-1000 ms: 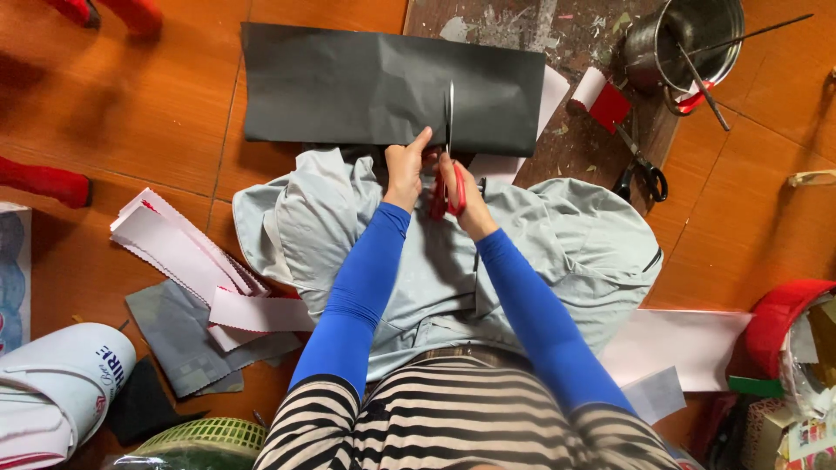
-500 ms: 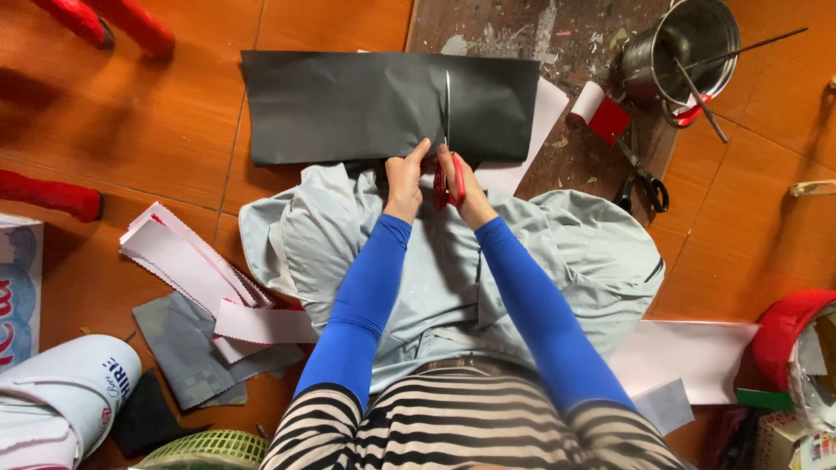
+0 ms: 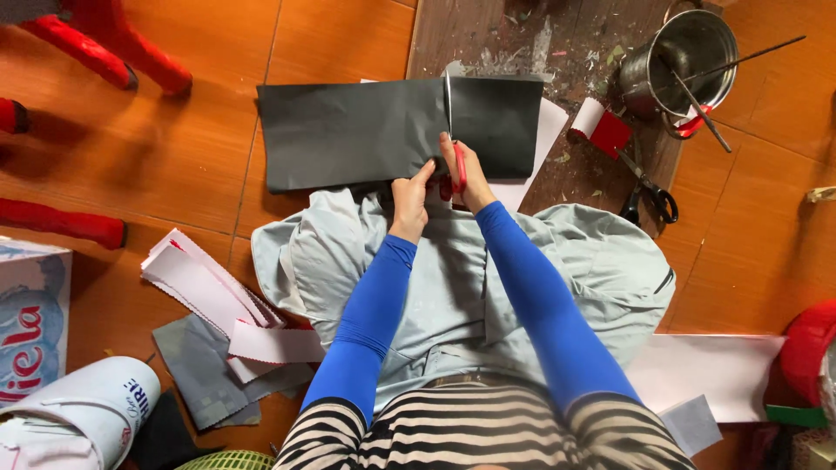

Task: The recorder is cutting and folding sheets of paper and metallic film to decorate a paper-mache giraffe.

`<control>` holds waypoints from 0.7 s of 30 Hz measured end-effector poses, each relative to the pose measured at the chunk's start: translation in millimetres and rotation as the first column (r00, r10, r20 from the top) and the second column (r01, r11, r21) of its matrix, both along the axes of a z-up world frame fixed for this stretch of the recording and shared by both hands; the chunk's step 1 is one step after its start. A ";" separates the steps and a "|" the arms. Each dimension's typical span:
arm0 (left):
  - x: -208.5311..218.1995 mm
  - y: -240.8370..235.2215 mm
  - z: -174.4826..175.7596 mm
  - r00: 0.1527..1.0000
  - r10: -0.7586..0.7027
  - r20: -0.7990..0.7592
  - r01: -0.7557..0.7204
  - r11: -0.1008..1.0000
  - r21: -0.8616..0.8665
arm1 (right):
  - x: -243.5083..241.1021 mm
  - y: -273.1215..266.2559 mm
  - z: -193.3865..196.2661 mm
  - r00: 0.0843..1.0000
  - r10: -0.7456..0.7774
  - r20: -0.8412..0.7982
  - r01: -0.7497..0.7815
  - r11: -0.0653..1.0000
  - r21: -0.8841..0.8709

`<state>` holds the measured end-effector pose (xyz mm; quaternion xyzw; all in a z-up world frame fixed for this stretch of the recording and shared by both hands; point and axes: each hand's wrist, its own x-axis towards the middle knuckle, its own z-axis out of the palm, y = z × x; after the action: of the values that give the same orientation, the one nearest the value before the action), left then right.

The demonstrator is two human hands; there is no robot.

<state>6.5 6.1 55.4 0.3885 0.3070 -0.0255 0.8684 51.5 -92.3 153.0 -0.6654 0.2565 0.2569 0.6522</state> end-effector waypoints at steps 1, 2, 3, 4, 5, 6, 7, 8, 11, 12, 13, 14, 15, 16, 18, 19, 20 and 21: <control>-0.5 0.6 -2.1 1.000 -0.002 0.000 0.002 1.000 0.002 | -0.4 -8.0 -40.0 1.000 -0.002 0.000 0.002 1.000 0.002; -1.1 1.4 -4.3 1.000 -0.002 -0.004 0.002 1.000 -0.002 | -1.0 -15.7 -80.2 0.987 0.026 0.160 -0.024 1.000 -0.018; -1.3 1.1 -6.4 1.000 0.001 -0.007 -0.001 1.000 -0.008 | -1.0 -24.3 -120.0 0.947 0.060 0.315 -0.049 0.998 -0.043; -1.8 0.3 -12.3 1.000 0.000 -0.007 0.000 1.000 -0.007 | -1.0 -23.4 -114.3 0.947 0.059 0.316 -0.048 0.998 -0.043; -2.4 0.2 -18.2 1.000 -0.013 -0.026 0.013 1.000 -0.011 | -1.1 -21.7 -108.9 0.959 0.003 0.285 -0.015 0.999 0.039; -3.0 -0.1 -24.1 0.999 -0.027 -0.045 0.026 1.000 -0.014 | -1.4 -20.3 -103.4 0.967 -0.051 0.249 0.021 0.993 0.120; -2.9 0.3 -32.6 0.999 -0.031 -0.044 0.030 0.999 -0.014 | -0.8 -14.3 -74.7 0.967 -0.055 0.250 0.025 0.992 0.121; -2.9 0.4 -41.2 0.996 -0.063 -0.066 0.063 0.998 -0.012 | -0.2 -8.6 -46.1 0.982 -0.066 0.177 0.051 0.995 0.085; -6.6 1.7 -44.5 0.987 -0.131 -0.098 0.128 0.991 -0.036 | -3.6 -16.4 -54.8 0.973 -0.074 0.217 0.051 0.993 0.108; -6.6 2.8 -41.3 0.982 -0.160 -0.104 0.154 0.986 -0.058 | -3.7 -22.5 -72.9 0.941 -0.067 0.331 0.012 0.986 0.166; -4.8 6.3 -25.5 0.981 -0.162 -0.103 0.156 0.986 -0.056 | -6.3 -33.2 -74.6 0.941 -0.070 0.332 0.014 0.986 0.167; -2.8 10.1 -9.6 0.984 -0.109 -0.142 0.097 0.991 -0.091 | -8.7 -43.6 -76.4 0.918 -0.026 0.396 -0.016 0.994 0.104; 0.3 13.1 6.3 0.982 -0.055 -0.181 0.033 0.992 -0.124 | -9.6 -54.5 -77.8 0.890 0.024 0.456 -0.046 0.998 0.035; 1.7 19.9 4.7 0.982 -0.054 -0.179 0.031 0.992 -0.124 | -8.6 -64.8 -53.6 0.889 0.026 0.457 -0.047 0.998 0.035; 3.7 32.5 1.5 0.953 0.178 -0.243 -0.210 0.971 -0.114 | -8.1 -86.3 -5.4 0.964 0.007 0.266 0.016 0.996 -0.084; 3.8 30.1 -8.3 0.953 0.177 -0.245 -0.209 0.971 -0.114 | -7.3 -111.3 -21.6 0.964 0.006 0.265 0.017 0.996 -0.084; 4.2 27.2 -18.4 0.948 0.203 -0.244 -0.231 0.968 -0.096 | -6.2 -136.7 -38.1 0.949 0.024 0.314 0.001 0.997 -0.081; 3.7 26.1 -28.4 0.943 0.228 -0.242 -0.252 0.965 -0.074 | -6.6 -160.7 -55.3 0.932 0.040 0.361 -0.014 0.997 -0.075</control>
<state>10.2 32.2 27.0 0.2968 0.4493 0.0193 0.8424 44.9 -253.1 97.7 -0.7275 0.1316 0.1298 0.6607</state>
